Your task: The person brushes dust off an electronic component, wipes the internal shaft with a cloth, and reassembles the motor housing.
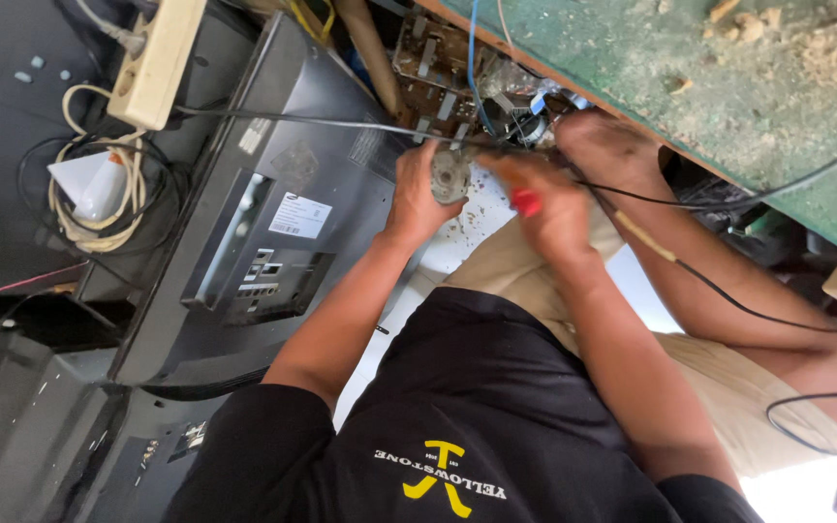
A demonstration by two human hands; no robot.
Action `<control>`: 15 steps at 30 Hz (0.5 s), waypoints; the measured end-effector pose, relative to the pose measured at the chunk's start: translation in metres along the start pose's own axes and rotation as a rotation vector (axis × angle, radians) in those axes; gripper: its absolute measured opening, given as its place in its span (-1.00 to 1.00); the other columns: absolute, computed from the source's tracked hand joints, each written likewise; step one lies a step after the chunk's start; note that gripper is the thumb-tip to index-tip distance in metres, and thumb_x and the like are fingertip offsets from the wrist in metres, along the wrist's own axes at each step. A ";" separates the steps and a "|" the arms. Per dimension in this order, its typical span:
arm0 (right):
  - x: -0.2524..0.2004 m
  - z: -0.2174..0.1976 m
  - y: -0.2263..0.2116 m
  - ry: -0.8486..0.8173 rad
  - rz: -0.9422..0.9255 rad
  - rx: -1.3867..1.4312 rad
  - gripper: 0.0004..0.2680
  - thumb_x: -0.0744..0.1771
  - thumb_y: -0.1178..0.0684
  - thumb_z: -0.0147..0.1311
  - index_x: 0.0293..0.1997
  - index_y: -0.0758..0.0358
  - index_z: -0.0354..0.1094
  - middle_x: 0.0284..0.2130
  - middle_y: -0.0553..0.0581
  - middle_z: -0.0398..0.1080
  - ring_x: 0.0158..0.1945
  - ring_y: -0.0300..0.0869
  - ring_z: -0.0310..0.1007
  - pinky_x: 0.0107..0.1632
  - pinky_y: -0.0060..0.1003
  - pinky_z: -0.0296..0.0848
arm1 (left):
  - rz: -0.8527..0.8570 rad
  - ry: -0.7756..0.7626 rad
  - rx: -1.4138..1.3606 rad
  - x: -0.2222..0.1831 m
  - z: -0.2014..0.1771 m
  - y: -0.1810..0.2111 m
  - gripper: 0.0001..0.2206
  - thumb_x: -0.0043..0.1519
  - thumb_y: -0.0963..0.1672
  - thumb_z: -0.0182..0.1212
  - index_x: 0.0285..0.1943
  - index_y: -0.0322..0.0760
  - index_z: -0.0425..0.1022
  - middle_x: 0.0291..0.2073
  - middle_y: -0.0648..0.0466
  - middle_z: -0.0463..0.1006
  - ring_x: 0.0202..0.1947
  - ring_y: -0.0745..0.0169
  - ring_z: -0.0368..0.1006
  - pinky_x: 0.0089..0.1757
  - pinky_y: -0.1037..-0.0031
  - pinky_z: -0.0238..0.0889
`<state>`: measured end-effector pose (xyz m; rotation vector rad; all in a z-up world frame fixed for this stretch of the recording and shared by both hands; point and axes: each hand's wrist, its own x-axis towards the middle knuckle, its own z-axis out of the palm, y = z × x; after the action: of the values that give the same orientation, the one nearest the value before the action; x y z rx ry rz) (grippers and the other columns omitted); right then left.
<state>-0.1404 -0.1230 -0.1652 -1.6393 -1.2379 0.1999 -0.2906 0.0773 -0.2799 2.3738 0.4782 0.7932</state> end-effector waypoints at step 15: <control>-0.006 0.003 0.018 -0.108 -0.240 0.046 -0.84 0.44 0.12 0.10 0.10 0.27 0.56 0.07 0.36 0.57 0.13 0.27 0.57 0.20 0.06 0.52 | -0.141 -0.108 -0.103 -0.007 -0.009 0.007 0.14 -0.17 -0.03 0.75 0.68 0.14 0.11 0.37 -0.04 0.29 0.35 -0.18 0.39 0.27 -0.03 0.42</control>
<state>-0.1340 -0.1249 -0.1830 -1.4412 -1.4894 0.1674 -0.3004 0.0723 -0.2722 2.2473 0.5395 0.6082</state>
